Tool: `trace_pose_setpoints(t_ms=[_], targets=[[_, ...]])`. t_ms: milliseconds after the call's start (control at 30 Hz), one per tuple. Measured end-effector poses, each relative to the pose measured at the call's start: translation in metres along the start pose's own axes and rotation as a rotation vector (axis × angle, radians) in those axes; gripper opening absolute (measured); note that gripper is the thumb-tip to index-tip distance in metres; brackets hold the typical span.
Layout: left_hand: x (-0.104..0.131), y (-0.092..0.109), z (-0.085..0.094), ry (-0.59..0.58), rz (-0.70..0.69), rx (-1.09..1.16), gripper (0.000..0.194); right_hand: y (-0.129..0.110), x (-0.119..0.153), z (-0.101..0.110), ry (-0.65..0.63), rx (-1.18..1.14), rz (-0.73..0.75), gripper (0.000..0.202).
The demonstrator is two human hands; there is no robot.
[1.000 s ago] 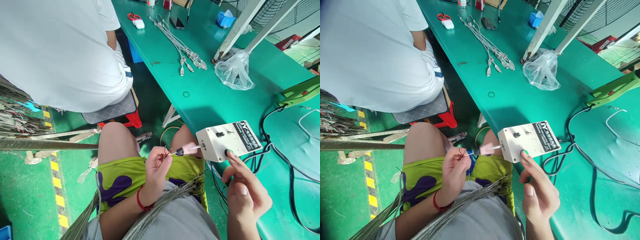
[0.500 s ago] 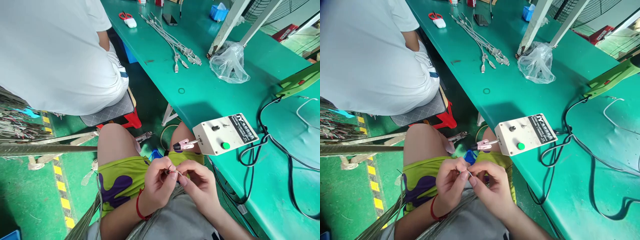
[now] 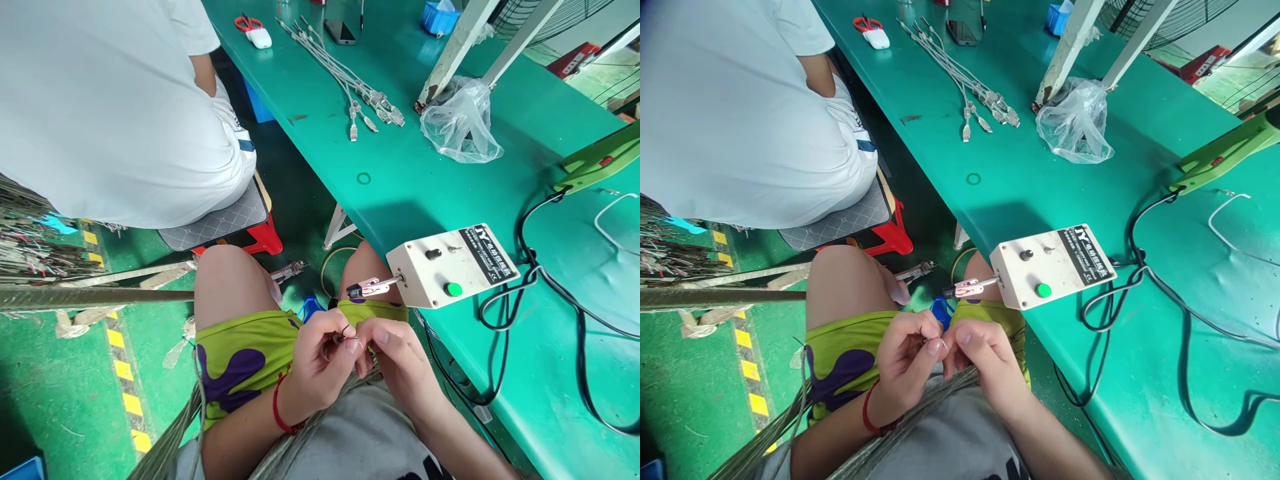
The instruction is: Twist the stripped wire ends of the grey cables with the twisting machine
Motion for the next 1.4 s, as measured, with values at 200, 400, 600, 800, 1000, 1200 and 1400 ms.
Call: trace_pose_setpoints(t_ms=[200,400,600,800,1000,1200,1400], targets=[[0.004,-0.002,0.003,-0.019,-0.002,-0.042,0.005,0.0,0.0,0.001,-0.039,0.022,-0.005,0.041],[0.003,-0.002,0.0,-0.046,0.04,0.105,0.005,-0.003,-0.002,0.004,-0.02,-0.002,0.038,0.028],[-0.001,-0.001,0.001,-0.004,-0.017,0.046,0.008,-0.003,-0.004,0.005,0.015,-0.035,0.058,0.017],[-0.004,-0.001,0.0,-0.046,-0.055,0.026,0.008,0.002,-0.005,0.012,0.028,-0.087,0.038,0.013],[-0.003,-0.004,0.002,-0.069,-0.095,-0.03,0.003,0.005,-0.006,0.01,-0.024,-0.224,-0.071,0.017],[-0.002,-0.003,0.003,-0.063,-0.143,-0.088,0.003,0.007,-0.007,0.007,-0.002,-0.303,-0.117,0.018],[-0.005,0.003,0.003,-0.089,-0.237,-0.157,0.022,0.01,-0.006,0.008,0.012,-0.292,-0.106,0.017]])
Point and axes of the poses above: each hand's wrist, its own x-axis away from the middle knuckle, its own z-axis out of the back of the hand, y = z × x, the point moved 4 cm from there along -x, towards the middle knuckle, and after that the axes turned 4 degrees about -z, right-handed, at the moved point
